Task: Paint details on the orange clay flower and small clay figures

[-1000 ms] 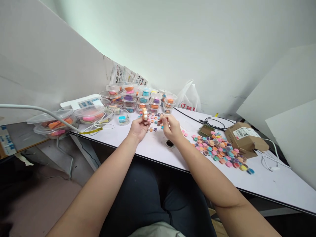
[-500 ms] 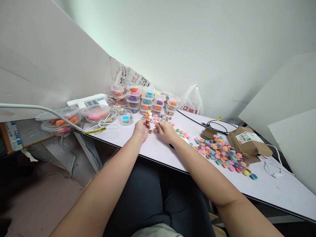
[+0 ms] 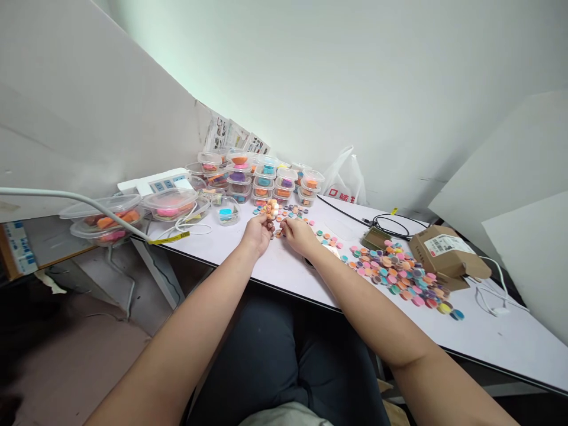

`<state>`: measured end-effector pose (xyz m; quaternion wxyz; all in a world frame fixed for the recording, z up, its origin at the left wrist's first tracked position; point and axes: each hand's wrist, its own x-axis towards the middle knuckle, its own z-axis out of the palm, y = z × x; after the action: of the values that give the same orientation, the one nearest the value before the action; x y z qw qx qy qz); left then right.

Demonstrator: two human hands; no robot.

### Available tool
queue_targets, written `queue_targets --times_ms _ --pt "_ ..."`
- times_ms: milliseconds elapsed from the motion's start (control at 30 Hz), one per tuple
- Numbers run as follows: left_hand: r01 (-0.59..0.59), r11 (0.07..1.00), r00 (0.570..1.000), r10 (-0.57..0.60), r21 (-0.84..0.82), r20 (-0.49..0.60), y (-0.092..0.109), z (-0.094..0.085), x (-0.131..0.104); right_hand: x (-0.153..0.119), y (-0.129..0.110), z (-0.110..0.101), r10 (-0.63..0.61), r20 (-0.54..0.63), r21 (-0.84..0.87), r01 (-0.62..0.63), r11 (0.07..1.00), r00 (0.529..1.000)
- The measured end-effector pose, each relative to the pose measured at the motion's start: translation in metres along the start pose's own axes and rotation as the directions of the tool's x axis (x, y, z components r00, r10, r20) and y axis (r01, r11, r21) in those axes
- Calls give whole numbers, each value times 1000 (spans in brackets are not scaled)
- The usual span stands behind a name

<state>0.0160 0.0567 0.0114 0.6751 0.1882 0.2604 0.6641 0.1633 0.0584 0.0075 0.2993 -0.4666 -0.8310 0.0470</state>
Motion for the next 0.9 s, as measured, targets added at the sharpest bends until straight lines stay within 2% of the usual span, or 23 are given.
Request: queue_targets --times_ms 167,433,567,633,700,767,867,900 --pt "2 1000 1000 -2 11 -2 1 0 0 0 1 0 -28 44 37 27 999 999" --pt "8 1000 1000 -8 17 1 1 0 1 3 5 -1 5 -5 58 -5 998 1000" --pt "-3 1000 999 3 10 33 1 0 -2 1 7 -6 28 -65 111 -21 994 997" --pt "-5 1000 998 4 7 66 2 1 -4 -4 7 -13 30 -144 158 -7 987 989" --pt "9 1000 994 -10 11 112 3 2 -7 -11 2 -22 10 -281 256 65 965 960" --pt "36 999 986 -40 26 163 3 4 -11 -19 -6 -32 -25 -446 355 202 913 895" --pt "74 996 970 -85 55 228 2 5 -14 -27 -21 -42 -102 -627 319 374 871 772" --pt "83 995 964 -96 62 247 2 5 -15 -28 -24 -44 -132 -644 293 403 867 753"
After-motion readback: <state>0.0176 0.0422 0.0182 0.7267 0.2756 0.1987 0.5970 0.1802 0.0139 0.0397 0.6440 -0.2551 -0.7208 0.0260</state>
